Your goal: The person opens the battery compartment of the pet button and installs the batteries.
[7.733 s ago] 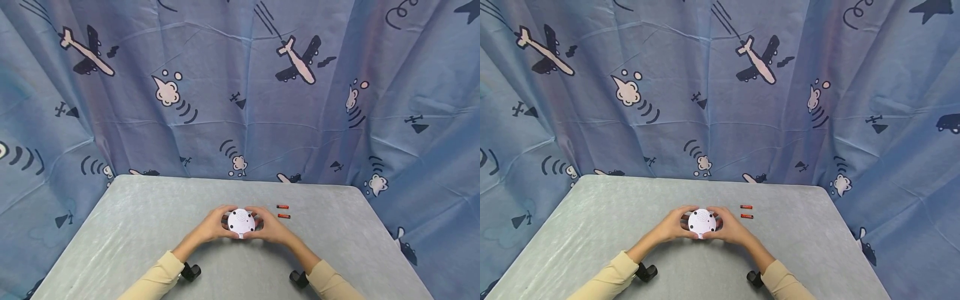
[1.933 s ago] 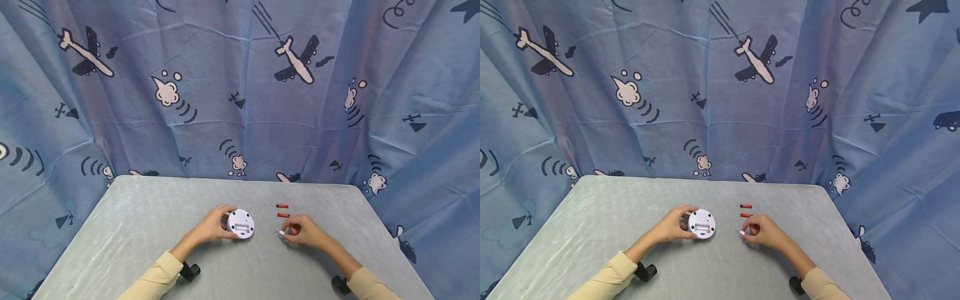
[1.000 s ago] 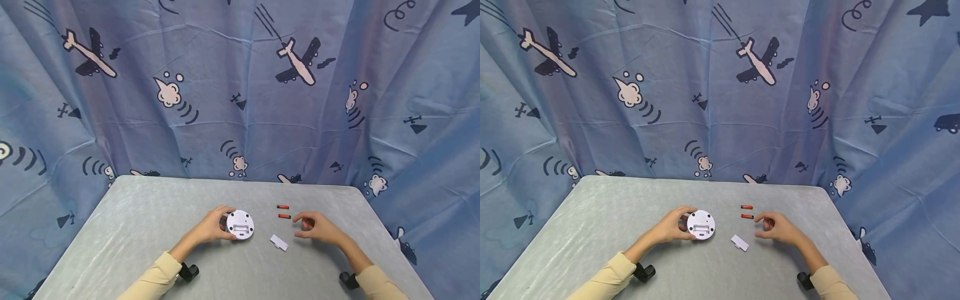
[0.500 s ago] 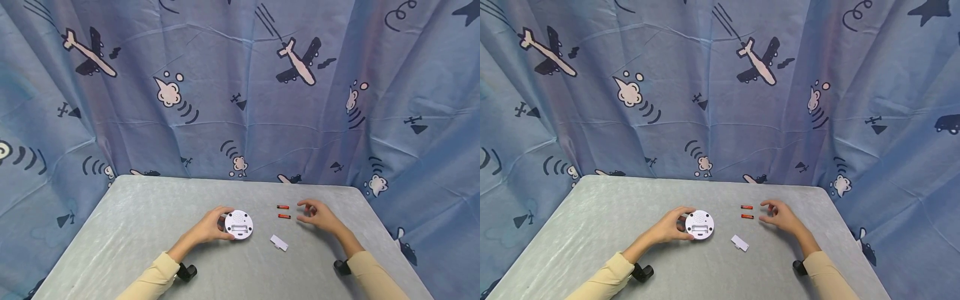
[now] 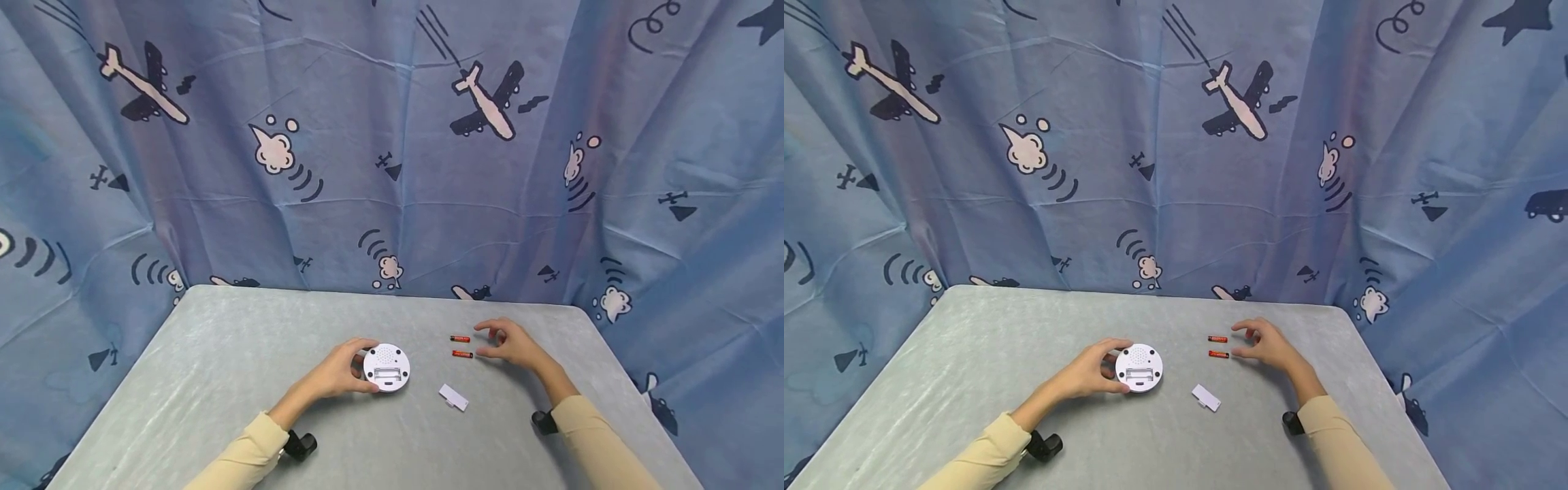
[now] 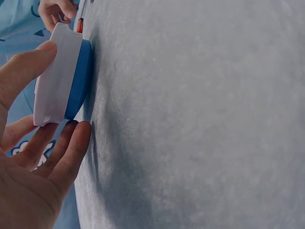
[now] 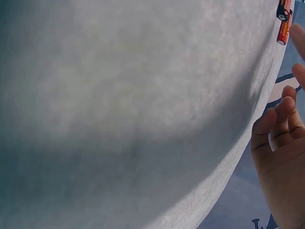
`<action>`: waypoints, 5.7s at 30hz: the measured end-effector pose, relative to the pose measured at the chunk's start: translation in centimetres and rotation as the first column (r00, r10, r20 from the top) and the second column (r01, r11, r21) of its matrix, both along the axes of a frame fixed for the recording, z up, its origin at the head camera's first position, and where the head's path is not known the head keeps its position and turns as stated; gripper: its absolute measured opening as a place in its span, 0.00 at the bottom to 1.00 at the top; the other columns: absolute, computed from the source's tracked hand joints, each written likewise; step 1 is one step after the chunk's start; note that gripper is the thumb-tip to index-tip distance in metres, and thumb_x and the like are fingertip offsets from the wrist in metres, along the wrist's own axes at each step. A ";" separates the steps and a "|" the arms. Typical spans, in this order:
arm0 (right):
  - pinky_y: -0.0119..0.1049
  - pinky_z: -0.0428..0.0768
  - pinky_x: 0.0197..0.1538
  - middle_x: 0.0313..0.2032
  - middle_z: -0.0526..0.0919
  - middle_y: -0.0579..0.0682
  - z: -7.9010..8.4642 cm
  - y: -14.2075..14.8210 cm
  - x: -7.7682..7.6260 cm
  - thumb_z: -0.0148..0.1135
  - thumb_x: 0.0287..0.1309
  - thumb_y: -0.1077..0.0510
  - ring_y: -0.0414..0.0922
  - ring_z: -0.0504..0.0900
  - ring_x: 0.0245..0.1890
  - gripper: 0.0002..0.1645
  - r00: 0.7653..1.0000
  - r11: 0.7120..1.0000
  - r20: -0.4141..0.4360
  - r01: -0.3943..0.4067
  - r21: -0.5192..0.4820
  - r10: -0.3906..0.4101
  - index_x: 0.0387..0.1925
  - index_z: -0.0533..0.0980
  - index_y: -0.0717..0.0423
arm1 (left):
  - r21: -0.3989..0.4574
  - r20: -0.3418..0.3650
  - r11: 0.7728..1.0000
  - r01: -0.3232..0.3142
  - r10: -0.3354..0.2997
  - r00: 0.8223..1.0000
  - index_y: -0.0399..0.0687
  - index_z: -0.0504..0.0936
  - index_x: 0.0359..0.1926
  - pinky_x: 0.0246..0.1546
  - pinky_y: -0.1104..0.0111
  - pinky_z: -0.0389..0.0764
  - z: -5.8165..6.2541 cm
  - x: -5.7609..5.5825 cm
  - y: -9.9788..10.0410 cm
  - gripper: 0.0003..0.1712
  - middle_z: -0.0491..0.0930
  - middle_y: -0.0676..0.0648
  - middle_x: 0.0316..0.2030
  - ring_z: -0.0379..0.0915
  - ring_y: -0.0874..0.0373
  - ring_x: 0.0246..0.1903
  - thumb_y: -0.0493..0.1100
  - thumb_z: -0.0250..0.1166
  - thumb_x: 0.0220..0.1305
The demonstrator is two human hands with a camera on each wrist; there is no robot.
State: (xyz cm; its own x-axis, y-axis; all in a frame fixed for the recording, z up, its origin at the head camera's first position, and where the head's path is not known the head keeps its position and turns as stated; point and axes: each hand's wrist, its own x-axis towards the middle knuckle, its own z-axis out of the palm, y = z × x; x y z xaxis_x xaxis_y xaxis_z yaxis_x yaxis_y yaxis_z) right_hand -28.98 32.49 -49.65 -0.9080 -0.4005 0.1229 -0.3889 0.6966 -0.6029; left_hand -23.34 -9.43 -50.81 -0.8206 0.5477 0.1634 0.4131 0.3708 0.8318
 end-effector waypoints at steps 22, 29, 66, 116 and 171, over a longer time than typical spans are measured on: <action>0.38 0.74 0.36 0.37 0.80 0.52 -0.7 -1.5 -1.9 0.81 0.50 0.57 0.50 0.74 0.36 0.24 0.997 0.997 -0.028 -0.075 -0.008 0.075 0.49 0.85 0.62 | 0.000 -0.001 1.000 -0.007 0.007 1.000 0.34 0.72 0.67 0.37 0.67 0.84 -0.2 -0.2 0.1 0.47 0.75 0.41 0.57 0.78 0.54 0.44 0.38 0.84 0.47; 0.37 0.75 0.36 0.36 0.81 0.48 -1.2 -2.1 -2.2 0.81 0.50 0.60 0.47 0.75 0.35 0.15 0.997 0.997 -0.007 -0.079 -0.008 0.079 0.41 0.87 0.58 | -0.003 -0.003 1.000 -0.004 0.004 1.000 0.34 0.72 0.67 0.37 0.65 0.84 -0.2 -0.1 0.1 0.46 0.75 0.41 0.57 0.78 0.53 0.45 0.38 0.84 0.47; 0.33 0.66 0.27 0.26 0.72 0.46 -0.4 -4.2 0.6 0.76 0.57 0.60 0.43 0.68 0.27 0.04 1.000 0.982 0.016 0.004 -0.191 -0.001 0.34 0.86 0.51 | -0.007 -0.027 1.000 -0.001 0.001 1.000 0.35 0.71 0.68 0.38 0.67 0.83 -0.4 -0.2 0.1 0.47 0.75 0.42 0.57 0.78 0.53 0.47 0.41 0.83 0.49; 0.29 0.65 0.27 0.22 0.70 0.42 0.2 -13.1 3.7 0.76 0.57 0.62 0.37 0.67 0.24 0.05 0.965 0.922 0.013 -0.247 -0.299 0.263 0.35 0.86 0.54 | -0.035 -0.084 0.999 -0.014 0.011 0.996 0.35 0.70 0.68 0.44 0.65 0.82 -0.5 0.1 0.6 0.48 0.75 0.45 0.54 0.74 0.54 0.48 0.47 0.83 0.50; 0.44 0.81 0.53 0.59 0.79 0.58 -0.8 -14.3 2.9 0.73 0.60 0.63 0.55 0.82 0.51 0.30 0.912 0.884 0.207 -0.254 -0.393 0.354 0.63 0.76 0.62 | -0.059 -0.085 0.998 0.003 -0.008 0.996 0.35 0.70 0.68 0.46 0.64 0.79 -0.3 0.1 0.3 0.48 0.74 0.41 0.58 0.75 0.52 0.49 0.47 0.82 0.51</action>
